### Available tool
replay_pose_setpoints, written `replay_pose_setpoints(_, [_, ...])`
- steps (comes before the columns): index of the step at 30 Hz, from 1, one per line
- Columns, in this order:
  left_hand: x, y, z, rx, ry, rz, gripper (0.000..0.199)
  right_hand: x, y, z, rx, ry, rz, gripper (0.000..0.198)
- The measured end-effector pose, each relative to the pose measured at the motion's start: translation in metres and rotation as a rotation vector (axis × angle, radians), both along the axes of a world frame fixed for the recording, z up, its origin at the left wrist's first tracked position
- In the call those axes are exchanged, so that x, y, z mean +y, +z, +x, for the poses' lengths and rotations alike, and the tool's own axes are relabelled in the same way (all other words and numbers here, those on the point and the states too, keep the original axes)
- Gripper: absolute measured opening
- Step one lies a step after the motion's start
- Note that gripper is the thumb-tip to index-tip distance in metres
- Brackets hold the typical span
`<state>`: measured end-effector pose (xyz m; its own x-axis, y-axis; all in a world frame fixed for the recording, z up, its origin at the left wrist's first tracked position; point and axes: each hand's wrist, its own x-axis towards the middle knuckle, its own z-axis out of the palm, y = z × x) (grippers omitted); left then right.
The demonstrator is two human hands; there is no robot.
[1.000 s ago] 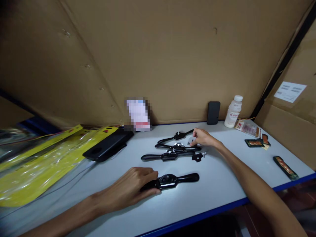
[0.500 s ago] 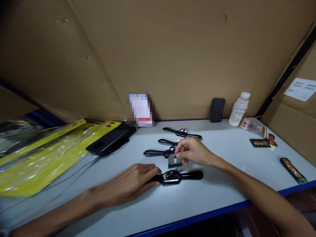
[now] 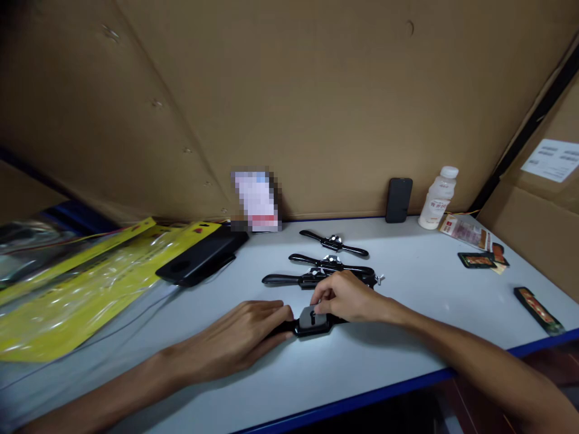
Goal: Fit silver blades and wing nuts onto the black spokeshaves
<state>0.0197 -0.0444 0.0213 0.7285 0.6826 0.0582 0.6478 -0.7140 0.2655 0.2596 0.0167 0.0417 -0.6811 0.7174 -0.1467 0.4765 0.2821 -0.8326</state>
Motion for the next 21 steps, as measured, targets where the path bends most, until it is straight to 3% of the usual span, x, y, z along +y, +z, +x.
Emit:
replay_pose_setpoints(6, [-0.0003, 0.0005, 0.0003, -0.046, -0.078, 0.134, 0.021, 0.0002, 0.0015, 0.0019, -0.053, 0.044, 0.034, 0.012])
replay_pose_setpoints(21, [0.002, 0.0025, 0.0014, 0.046, -0.039, 0.067, 0.021, 0.0003, -0.0012, 0.002, -0.054, 0.078, 0.064, 0.016])
